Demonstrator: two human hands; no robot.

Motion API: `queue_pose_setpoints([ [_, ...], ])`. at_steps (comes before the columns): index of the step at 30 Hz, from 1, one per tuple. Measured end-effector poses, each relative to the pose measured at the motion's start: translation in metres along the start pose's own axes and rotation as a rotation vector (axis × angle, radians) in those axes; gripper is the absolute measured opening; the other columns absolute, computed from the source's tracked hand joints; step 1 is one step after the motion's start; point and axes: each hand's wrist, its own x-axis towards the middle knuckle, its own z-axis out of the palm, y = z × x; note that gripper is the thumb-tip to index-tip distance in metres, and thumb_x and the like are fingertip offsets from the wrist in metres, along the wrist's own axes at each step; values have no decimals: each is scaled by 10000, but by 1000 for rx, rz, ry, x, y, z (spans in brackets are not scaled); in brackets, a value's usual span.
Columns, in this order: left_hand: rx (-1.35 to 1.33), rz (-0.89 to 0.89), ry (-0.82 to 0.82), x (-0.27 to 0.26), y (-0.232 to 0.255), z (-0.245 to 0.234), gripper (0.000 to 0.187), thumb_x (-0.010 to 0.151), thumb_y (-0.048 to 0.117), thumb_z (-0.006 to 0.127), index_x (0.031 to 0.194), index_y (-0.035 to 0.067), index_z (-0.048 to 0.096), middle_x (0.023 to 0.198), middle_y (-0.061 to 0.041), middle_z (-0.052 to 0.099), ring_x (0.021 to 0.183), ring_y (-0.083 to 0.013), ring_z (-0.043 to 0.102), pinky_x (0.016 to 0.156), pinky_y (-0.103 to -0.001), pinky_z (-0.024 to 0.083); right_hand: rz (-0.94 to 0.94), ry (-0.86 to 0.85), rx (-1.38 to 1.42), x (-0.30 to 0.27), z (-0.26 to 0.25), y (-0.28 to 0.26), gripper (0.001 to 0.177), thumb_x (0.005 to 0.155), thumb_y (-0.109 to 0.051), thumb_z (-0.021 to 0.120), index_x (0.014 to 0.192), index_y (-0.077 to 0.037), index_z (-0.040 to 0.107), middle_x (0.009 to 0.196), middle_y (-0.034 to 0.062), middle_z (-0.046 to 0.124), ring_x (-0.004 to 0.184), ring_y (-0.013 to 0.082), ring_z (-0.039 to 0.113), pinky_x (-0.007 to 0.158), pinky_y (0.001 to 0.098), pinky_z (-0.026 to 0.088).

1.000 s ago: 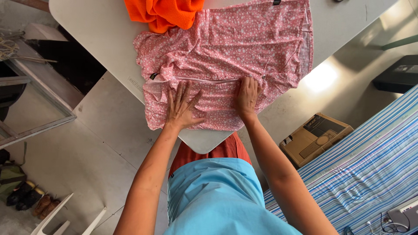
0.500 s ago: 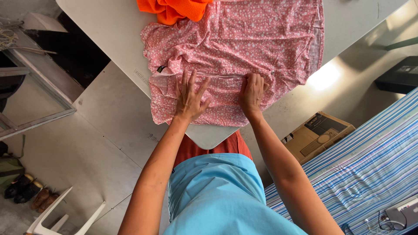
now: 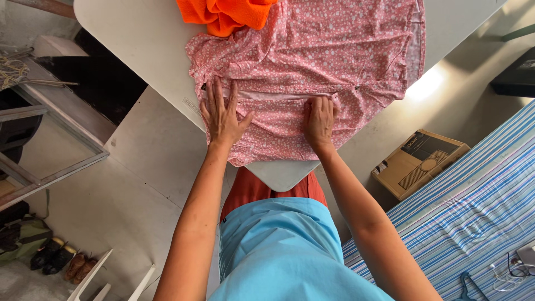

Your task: The person lays a pink floral shirt on a white table, picks up a needle with thread, and hand-sews a button onto the shirt's front placket, repeatedly pushing the needle through the fabric and button and pulling the thread tight. They work on the button for most of the episode and finish tying off near the end.

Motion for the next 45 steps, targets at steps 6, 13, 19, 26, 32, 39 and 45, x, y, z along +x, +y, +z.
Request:
queue_pose_setpoints([
  [6,-96,72,14,2,-13,4,1032,845,586,785,1652,249,237,1704,-181,26,1568,-379,-5,1224,-660,92,-4,31,-48,-1,3,1,68,1003,-142,613,1051,-104,582,1032,84,584,1058,302,547,931,458,351],
  [13,-356,151,309,-13,-26,-7,712,916,300,820,1521,132,483,1573,-145,392,1462,-343,339,1211,-539,306,107,75,-3,-4,12,-15,54,1020,-147,611,1054,-111,589,996,72,581,985,265,546,909,431,339],
  [19,-469,107,434,-16,-31,-8,412,896,206,825,1197,85,572,1235,-120,510,1197,-326,491,1050,-494,431,26,76,58,-3,24,-49,50,1050,-152,597,1063,-110,574,961,75,540,954,258,521,882,418,332],
  [26,-420,29,320,-16,-31,2,455,848,201,828,1172,60,541,1137,-133,554,1114,-336,561,985,-481,452,-47,-15,33,-4,42,-81,80,1042,-168,579,1067,-93,568,987,91,542,976,274,517,891,430,336],
  [32,-341,45,263,-13,-32,0,508,822,191,820,1210,68,516,1155,-137,558,1117,-315,569,982,-480,446,-51,-76,-14,-9,40,-80,86,1042,-172,566,1065,-89,570,991,105,552,971,284,521,892,451,347],
  [39,-532,-8,320,-11,-34,-11,434,918,258,811,1108,68,471,1058,-103,505,1005,-272,541,908,-440,471,-38,-53,-11,-11,40,-79,74,1025,-156,580,1062,-94,566,997,103,553,983,289,525,904,448,345],
  [45,-714,-91,445,8,-30,-31,425,946,295,795,1129,30,518,1093,-103,501,956,-216,517,863,-382,484,-25,-23,54,-5,48,-89,77,1034,-134,615,1055,-85,559,981,100,544,960,284,520,885,447,346],
])
